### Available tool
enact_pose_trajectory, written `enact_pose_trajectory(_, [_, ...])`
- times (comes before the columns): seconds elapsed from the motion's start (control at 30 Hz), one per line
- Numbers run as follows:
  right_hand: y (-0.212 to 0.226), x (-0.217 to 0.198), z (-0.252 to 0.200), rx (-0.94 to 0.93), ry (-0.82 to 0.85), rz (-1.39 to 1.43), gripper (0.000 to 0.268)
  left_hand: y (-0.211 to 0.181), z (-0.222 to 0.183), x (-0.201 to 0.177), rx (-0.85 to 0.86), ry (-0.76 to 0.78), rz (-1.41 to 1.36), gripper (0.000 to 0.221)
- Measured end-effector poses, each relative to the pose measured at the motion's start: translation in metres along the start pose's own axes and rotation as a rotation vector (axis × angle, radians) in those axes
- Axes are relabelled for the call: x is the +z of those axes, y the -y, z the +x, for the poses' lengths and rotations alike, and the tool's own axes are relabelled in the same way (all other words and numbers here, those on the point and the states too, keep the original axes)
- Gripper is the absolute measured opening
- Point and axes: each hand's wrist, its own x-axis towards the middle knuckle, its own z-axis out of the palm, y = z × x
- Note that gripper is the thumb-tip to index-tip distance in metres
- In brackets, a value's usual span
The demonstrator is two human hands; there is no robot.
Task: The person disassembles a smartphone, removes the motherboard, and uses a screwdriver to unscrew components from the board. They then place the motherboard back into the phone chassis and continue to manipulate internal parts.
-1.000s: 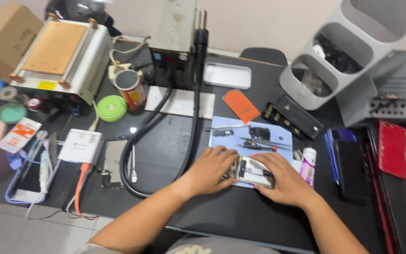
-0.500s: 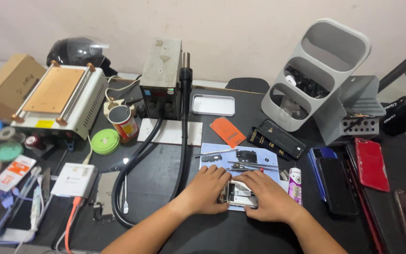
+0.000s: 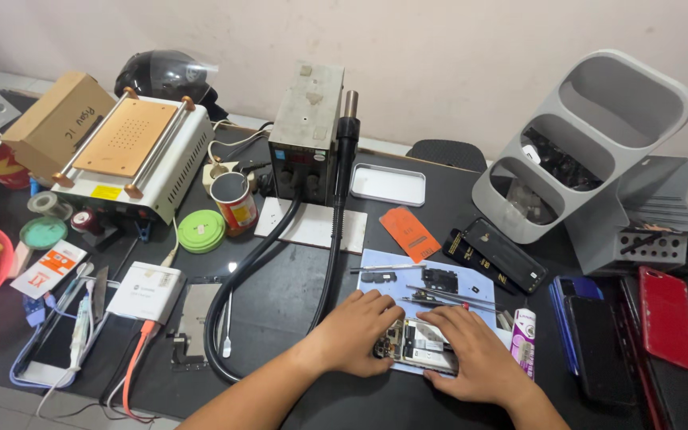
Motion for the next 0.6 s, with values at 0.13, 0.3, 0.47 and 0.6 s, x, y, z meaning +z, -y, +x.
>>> enact_pose_trajectory(0.13, [-0.0012, 0.0009, 0.0012, 0.014, -0.035, -0.002, 0.084, 0.0028, -0.0013, -0.0034, 0.006, 0.006, -0.022, 0.069])
enact_pose_trajectory(0.3, [-0.0024, -0.0002, 0.0021, -0.049, -0.049, 0.032, 0.084, 0.0041, -0.0008, -0.0029, 0.013, 0.011, -0.013, 0.068])
enact_pose_trajectory(0.47, [0.0004, 0.006, 0.0019, -0.105, -0.045, 0.017, 0.082, 0.0019, -0.001, -0.002, 0.012, 0.02, 0.011, 0.068])
enact_pose_trajectory(0.6, [-0.0016, 0.0077, 0.0012, -0.136, -0.078, -0.023, 0.08, 0.0033, -0.0011, -0.004, 0.011, 0.028, 0.008, 0.066])
